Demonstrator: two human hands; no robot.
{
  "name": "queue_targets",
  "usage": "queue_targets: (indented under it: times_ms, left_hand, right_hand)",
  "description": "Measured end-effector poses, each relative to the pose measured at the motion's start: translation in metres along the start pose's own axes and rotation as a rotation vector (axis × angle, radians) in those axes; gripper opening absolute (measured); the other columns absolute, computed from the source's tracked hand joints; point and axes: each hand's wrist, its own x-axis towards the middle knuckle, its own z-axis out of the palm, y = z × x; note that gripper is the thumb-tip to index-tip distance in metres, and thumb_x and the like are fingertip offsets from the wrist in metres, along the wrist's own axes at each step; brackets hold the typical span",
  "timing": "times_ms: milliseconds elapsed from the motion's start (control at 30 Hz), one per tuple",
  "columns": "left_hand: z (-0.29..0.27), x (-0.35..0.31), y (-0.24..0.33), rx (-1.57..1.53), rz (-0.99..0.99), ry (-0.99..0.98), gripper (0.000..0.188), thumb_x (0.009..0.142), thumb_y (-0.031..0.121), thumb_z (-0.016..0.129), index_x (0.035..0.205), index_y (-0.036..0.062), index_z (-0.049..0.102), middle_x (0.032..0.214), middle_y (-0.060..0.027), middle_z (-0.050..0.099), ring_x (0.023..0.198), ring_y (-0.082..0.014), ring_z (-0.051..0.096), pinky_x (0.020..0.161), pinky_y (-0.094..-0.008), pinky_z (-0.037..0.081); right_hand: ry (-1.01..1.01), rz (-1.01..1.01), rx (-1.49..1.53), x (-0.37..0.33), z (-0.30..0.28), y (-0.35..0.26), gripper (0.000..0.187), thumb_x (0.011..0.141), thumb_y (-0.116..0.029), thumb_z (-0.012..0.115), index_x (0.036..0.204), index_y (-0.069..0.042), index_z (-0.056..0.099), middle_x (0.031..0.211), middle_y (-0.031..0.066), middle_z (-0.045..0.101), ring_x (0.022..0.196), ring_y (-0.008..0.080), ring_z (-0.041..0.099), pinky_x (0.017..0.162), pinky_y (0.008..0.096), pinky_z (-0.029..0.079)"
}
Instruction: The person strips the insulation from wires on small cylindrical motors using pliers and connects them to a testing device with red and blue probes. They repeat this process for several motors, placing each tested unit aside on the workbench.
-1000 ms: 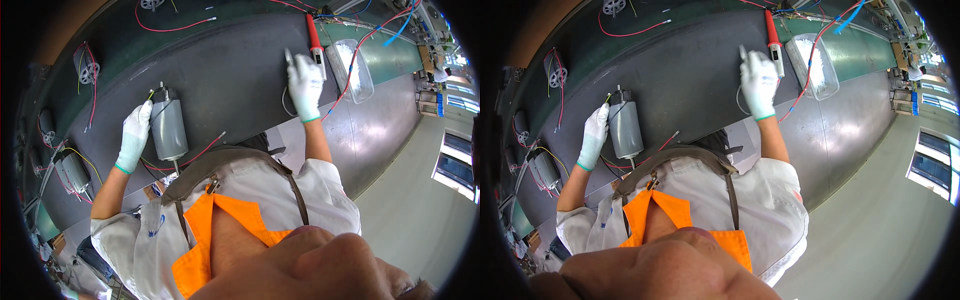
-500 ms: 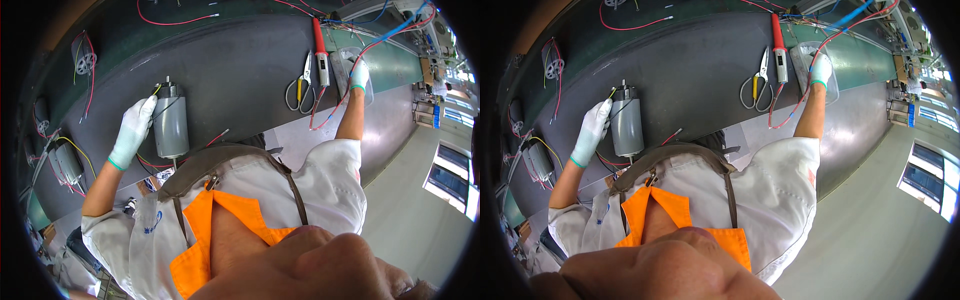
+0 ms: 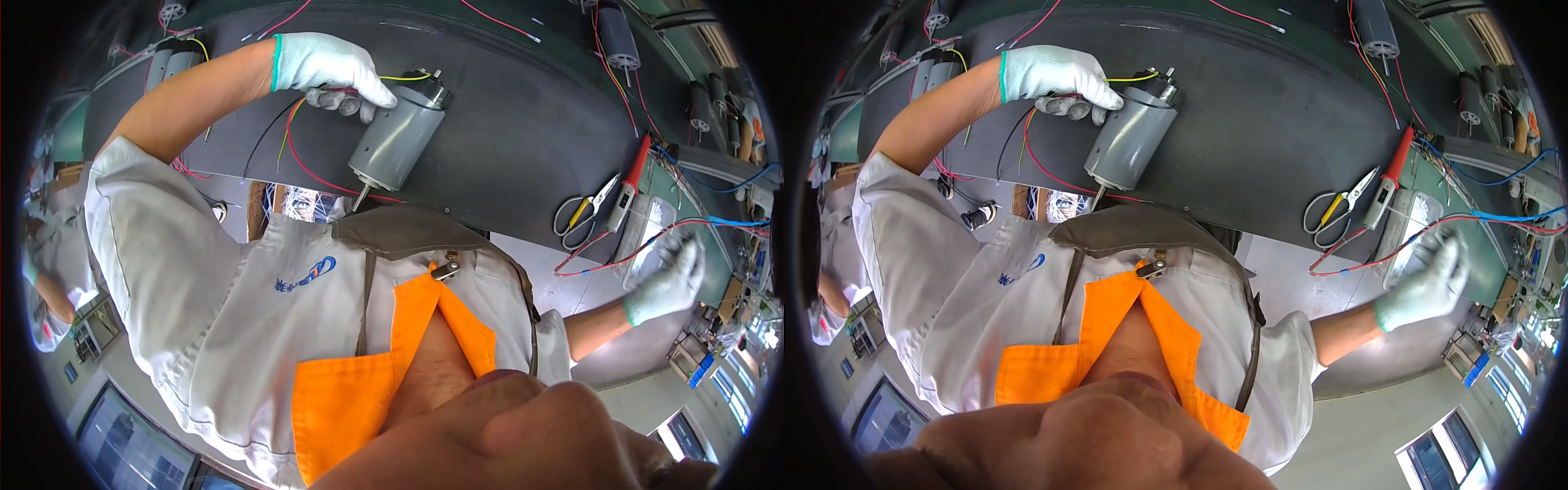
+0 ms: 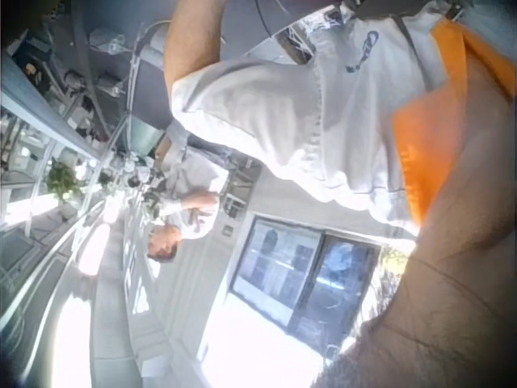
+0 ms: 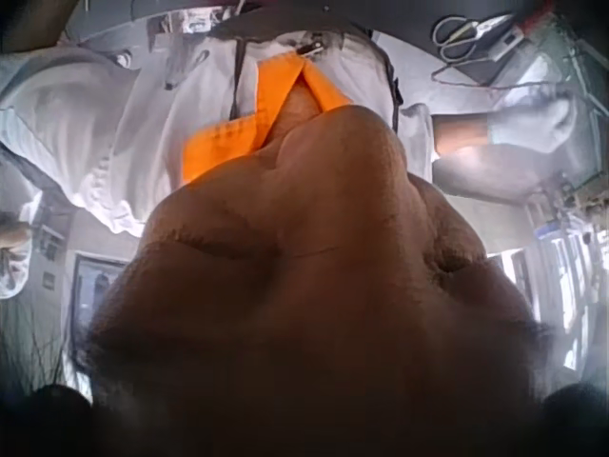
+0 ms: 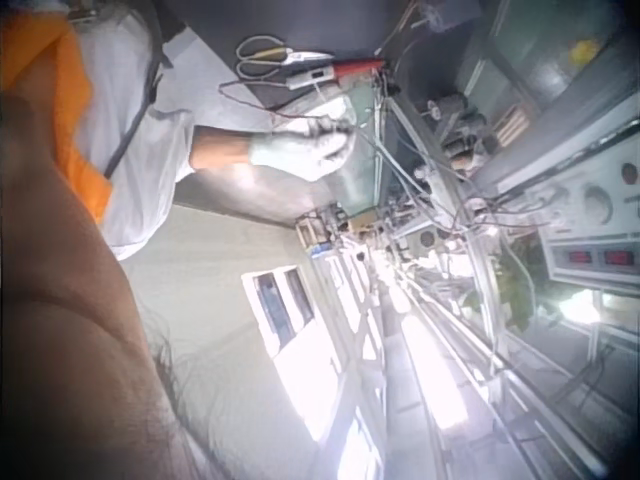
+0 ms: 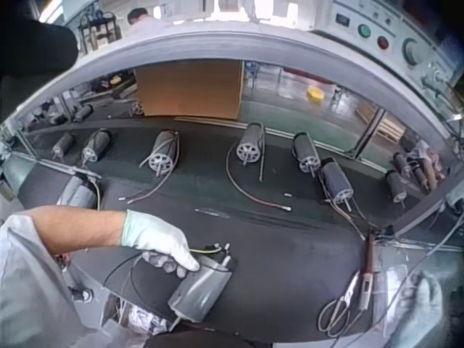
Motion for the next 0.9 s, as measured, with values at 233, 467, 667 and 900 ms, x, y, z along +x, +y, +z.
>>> queue_targets:
  times_ms: [233,467,667,900]
  left_hand:
    - [0.004,-0.008,-0.004,-0.090,0.041,0.057,0.051,0.093,0.052,0.069,0.090,0.0017,0.071,0.059,-0.0008,0.056,0.038,-0.0046,0.047,0.034,-0.0221,0.031]
    - [0.005,-0.007,-0.013,-0.124,0.103,0.089,0.052,0.094,0.051,0.068,0.091,-0.0011,0.069,0.062,-0.0050,0.059,0.038,-0.0060,0.049,0.033,-0.0231,0.034]
    - [0.000,-0.004,-0.013,-0.113,0.138,0.069,0.052,0.094,0.050,0.068,0.091,-0.0023,0.069,0.064,-0.0089,0.061,0.039,-0.0071,0.051,0.033,-0.0230,0.037]
    - [0.000,-0.011,-0.015,-0.119,0.122,0.066,0.054,0.093,0.052,0.068,0.091,-0.0019,0.069,0.063,-0.0088,0.061,0.038,-0.0070,0.050,0.033,-0.0234,0.036]
  right_hand:
    - [-0.664,0.488,0.243,-0.096,0.160,-0.036,0.023,0.096,-0.010,0.067,0.113,0.005,0.071,0.092,0.0091,0.074,0.061,0.0062,0.060,0.052,0.0202,0.045]
    - [-0.733,0.444,0.455,-0.083,0.166,-0.052,0.025,0.096,-0.004,0.066,0.119,0.006,0.068,0.097,0.0113,0.073,0.076,0.0125,0.069,0.064,0.0238,0.056]
    - [-0.771,0.049,-0.012,-0.075,0.164,-0.008,0.027,0.096,0.000,0.062,0.122,0.004,0.068,0.106,0.0100,0.072,0.089,0.0131,0.070,0.076,0.0252,0.056]
    - [-0.976,0.696,1.025,-0.091,0.147,-0.063,0.024,0.095,0.000,0.063,0.116,0.009,0.065,0.108,0.0241,0.071,0.082,0.0238,0.073,0.071,0.0333,0.062]
